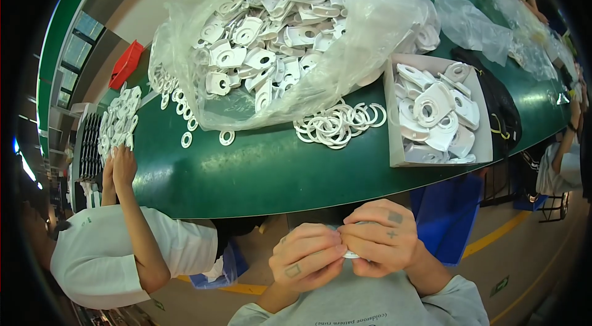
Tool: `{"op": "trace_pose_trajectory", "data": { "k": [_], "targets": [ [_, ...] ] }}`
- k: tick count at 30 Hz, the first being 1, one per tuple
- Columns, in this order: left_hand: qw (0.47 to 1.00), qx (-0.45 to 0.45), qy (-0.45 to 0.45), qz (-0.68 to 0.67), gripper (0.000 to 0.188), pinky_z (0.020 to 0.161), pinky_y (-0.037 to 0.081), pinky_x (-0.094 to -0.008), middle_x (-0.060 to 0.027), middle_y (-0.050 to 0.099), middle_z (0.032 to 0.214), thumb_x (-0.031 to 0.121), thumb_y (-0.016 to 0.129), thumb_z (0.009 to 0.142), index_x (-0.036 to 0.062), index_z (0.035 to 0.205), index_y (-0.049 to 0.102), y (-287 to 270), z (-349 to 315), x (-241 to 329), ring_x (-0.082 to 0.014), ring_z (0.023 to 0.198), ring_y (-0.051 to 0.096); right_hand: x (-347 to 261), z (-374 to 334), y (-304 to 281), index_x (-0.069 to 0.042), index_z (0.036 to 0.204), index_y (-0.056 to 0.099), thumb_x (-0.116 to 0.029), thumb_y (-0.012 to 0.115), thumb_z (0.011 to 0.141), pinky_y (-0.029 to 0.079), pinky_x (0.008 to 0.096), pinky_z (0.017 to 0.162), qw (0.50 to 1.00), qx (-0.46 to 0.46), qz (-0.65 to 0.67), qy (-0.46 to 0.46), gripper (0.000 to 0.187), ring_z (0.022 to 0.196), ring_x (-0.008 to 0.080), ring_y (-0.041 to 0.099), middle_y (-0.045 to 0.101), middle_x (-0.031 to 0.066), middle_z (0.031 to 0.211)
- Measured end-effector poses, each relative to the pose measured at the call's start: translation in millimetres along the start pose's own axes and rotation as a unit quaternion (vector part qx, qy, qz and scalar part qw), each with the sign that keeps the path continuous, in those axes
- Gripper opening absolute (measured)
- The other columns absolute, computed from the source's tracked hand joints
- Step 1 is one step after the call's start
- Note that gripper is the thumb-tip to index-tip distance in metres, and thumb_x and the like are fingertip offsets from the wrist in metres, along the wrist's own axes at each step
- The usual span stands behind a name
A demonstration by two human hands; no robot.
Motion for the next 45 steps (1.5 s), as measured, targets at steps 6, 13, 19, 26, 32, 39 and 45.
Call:
{"op": "trace_pose_trajectory", "data": {
  "k": [6,13,19,26,32,39,45],
  "targets": [
    [1.000,0.011,0.018,-0.008,0.029,0.062,0.055,-0.0338,-0.0122,0.063,0.080,-0.007,0.068,0.057,-0.0029,0.086,0.066,-3,0,4,-0.0264,0.071,0.063,2,0,4,-0.002,0.083,0.064,-0.006,0.065,0.064,0.054,0.0348,0.065,0.999,-0.026,0.027,0.013,0.020,0.074,0.0245,0.064,0.063,0.0074,0.084],
    [0.867,0.101,-0.440,-0.211,0.039,0.080,0.050,-0.0286,-0.0106,0.056,0.111,-0.004,0.067,0.077,-0.0023,0.115,0.059,10,-45,-91,-0.0172,0.099,0.057,84,-79,64,0.004,0.117,0.054,-0.023,0.042,0.097,0.048,0.0269,0.079,0.743,0.060,0.445,0.496,0.035,0.092,0.0146,0.061,0.063,0.0101,0.103],
    [0.868,0.014,-0.465,-0.170,0.051,0.086,0.047,-0.0252,-0.0073,0.059,0.110,-0.005,0.066,0.080,-0.0010,0.128,0.050,30,-55,-99,-0.0129,0.096,0.059,88,-88,74,0.005,0.125,0.045,-0.020,0.040,0.096,0.045,0.0297,0.090,0.706,0.052,0.490,0.509,0.039,0.103,0.0174,0.058,0.058,0.0125,0.116],
    [0.801,-0.002,-0.520,-0.297,0.049,0.088,0.047,-0.0255,-0.0077,0.059,0.111,-0.008,0.054,0.085,-0.0019,0.132,0.046,36,-60,-102,-0.0126,0.099,0.058,94,-89,67,0.004,0.125,0.046,0.004,0.045,0.078,0.045,0.0279,0.089,0.733,0.063,0.457,0.501,0.048,0.104,0.0152,0.057,0.058,0.0096,0.114],
    [0.812,0.060,-0.473,-0.337,0.050,0.088,0.045,-0.0245,-0.0070,0.055,0.116,-0.009,0.053,0.085,-0.0010,0.133,0.043,49,-66,-100,-0.0103,0.104,0.054,92,-84,62,0.003,0.120,0.050,0.007,0.046,0.077,0.046,0.0255,0.087,0.751,0.076,0.424,0.500,0.044,0.099,0.0121,0.058,0.060,0.0069,0.109],
    [0.836,0.080,-0.456,-0.294,0.041,0.085,0.044,-0.0230,-0.0057,0.058,0.111,-0.009,0.053,0.084,-0.0022,0.124,0.050,50,-71,-101,-0.0104,0.099,0.056,86,-85,52,0.002,0.120,0.050,0.005,0.050,0.080,0.045,0.0251,0.087,0.778,0.083,0.380,0.494,0.041,0.100,0.0105,0.056,0.059,0.0061,0.109],
    [0.840,0.052,-0.434,-0.322,0.038,0.089,0.048,-0.0282,-0.0138,0.060,0.114,-0.010,0.054,0.085,-0.0063,0.123,0.050,42,-55,-102,-0.0189,0.103,0.060,81,-54,-23,0.002,0.126,0.053,0.003,0.047,0.083,0.043,0.0273,0.090,0.823,0.095,0.325,0.456,0.043,0.103,0.0131,0.055,0.061,0.0108,0.117]
  ]
}}
Point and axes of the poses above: each hand's wrist, its own z-axis towards the middle knuckle, its own y-axis out of the palm, x = y × z, the point moved 9 cm from there along z, towards the middle knuckle
